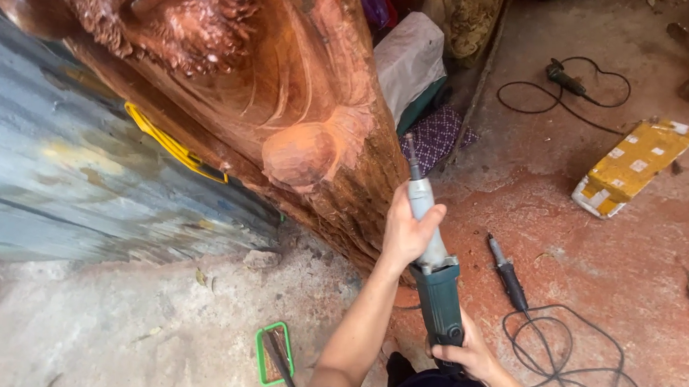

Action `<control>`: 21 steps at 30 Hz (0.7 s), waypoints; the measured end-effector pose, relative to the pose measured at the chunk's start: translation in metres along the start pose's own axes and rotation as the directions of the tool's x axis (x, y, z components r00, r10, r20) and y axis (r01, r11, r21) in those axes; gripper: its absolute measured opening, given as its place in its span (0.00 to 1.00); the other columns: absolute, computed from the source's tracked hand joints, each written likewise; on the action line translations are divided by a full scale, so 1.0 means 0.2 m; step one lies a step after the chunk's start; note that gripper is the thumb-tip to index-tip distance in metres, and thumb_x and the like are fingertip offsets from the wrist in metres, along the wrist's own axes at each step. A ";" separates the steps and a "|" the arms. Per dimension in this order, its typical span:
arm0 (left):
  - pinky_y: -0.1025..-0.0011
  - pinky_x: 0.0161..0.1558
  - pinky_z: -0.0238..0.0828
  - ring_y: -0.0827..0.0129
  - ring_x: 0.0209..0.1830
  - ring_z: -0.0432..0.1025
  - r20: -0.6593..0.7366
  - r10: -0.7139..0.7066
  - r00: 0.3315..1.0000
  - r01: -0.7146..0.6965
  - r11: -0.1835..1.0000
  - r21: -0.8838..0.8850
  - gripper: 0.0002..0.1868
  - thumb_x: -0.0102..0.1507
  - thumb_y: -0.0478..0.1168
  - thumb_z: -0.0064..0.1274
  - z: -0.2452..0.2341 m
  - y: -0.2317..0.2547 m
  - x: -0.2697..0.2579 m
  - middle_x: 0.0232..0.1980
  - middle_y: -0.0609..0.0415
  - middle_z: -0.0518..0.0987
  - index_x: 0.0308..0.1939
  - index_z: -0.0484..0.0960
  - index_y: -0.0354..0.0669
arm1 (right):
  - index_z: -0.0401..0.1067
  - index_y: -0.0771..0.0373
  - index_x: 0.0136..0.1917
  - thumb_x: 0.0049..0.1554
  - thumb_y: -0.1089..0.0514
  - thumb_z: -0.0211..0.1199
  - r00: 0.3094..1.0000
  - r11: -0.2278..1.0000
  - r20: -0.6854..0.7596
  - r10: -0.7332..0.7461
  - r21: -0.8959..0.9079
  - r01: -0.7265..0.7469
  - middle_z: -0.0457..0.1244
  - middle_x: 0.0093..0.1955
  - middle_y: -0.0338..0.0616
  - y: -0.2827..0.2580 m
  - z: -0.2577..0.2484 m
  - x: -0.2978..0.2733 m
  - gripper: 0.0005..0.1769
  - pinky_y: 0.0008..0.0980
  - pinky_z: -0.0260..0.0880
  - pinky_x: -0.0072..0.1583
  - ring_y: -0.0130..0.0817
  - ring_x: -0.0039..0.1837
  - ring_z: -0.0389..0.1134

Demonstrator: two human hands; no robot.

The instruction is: Using a power rotary tool to carve and refine details on a large wooden sculpture

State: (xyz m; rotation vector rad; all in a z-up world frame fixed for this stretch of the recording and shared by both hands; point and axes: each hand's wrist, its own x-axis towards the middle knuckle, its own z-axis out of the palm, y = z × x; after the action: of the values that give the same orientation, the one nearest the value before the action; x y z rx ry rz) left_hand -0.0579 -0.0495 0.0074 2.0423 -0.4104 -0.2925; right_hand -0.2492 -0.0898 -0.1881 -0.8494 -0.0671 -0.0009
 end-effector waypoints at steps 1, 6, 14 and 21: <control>0.59 0.51 0.77 0.61 0.50 0.72 0.016 -0.004 1.000 0.003 1.000 0.027 0.27 0.60 0.52 0.51 0.00 0.02 -0.01 0.63 0.44 0.70 0.58 0.71 0.40 | 0.58 0.71 0.66 0.46 0.63 0.77 0.999 1.000 -0.037 0.003 -0.018 -0.003 0.65 0.38 0.56 0.01 0.00 0.00 0.41 0.41 0.72 0.35 0.47 0.34 0.73; 0.64 0.44 0.76 0.65 0.42 0.70 0.174 0.312 0.934 -0.304 0.950 -0.070 0.30 0.64 0.63 0.45 -0.01 -0.20 -0.02 0.48 0.49 0.71 0.55 0.66 0.44 | 0.67 0.80 0.55 0.45 0.58 0.76 1.000 1.000 0.018 0.024 -0.016 -0.024 0.66 0.29 0.65 -0.06 0.00 -0.03 0.31 0.41 0.69 0.35 0.48 0.30 0.69; 0.60 0.32 0.70 0.56 0.37 0.78 0.116 -0.486 0.866 0.395 0.808 0.437 0.25 0.68 0.49 0.39 -0.01 -1.42 -0.52 0.48 0.48 0.80 0.69 0.69 0.53 | 0.69 0.78 0.59 0.45 0.57 0.76 0.998 0.999 -0.041 0.042 0.004 -0.041 0.67 0.31 0.71 -0.16 -0.12 -0.08 0.34 0.42 0.67 0.33 0.51 0.32 0.69; 0.55 0.43 0.71 0.47 0.41 0.75 0.564 -0.489 0.665 -0.120 0.676 0.727 0.11 0.56 0.49 0.58 0.19 -2.30 -0.96 0.39 0.48 0.79 0.38 0.77 0.52 | 0.66 0.77 0.62 0.44 0.57 0.77 0.993 0.999 -0.115 0.020 -0.039 -0.025 0.70 0.35 0.65 -0.23 -0.08 -0.07 0.38 0.44 0.70 0.35 0.48 0.34 0.70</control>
State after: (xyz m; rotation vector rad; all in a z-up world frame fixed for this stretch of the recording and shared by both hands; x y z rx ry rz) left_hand -0.1705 0.2045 -0.4067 2.6949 -0.9015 -1.3217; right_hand -0.2633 -0.1332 -0.1652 -0.8890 0.0506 -0.0298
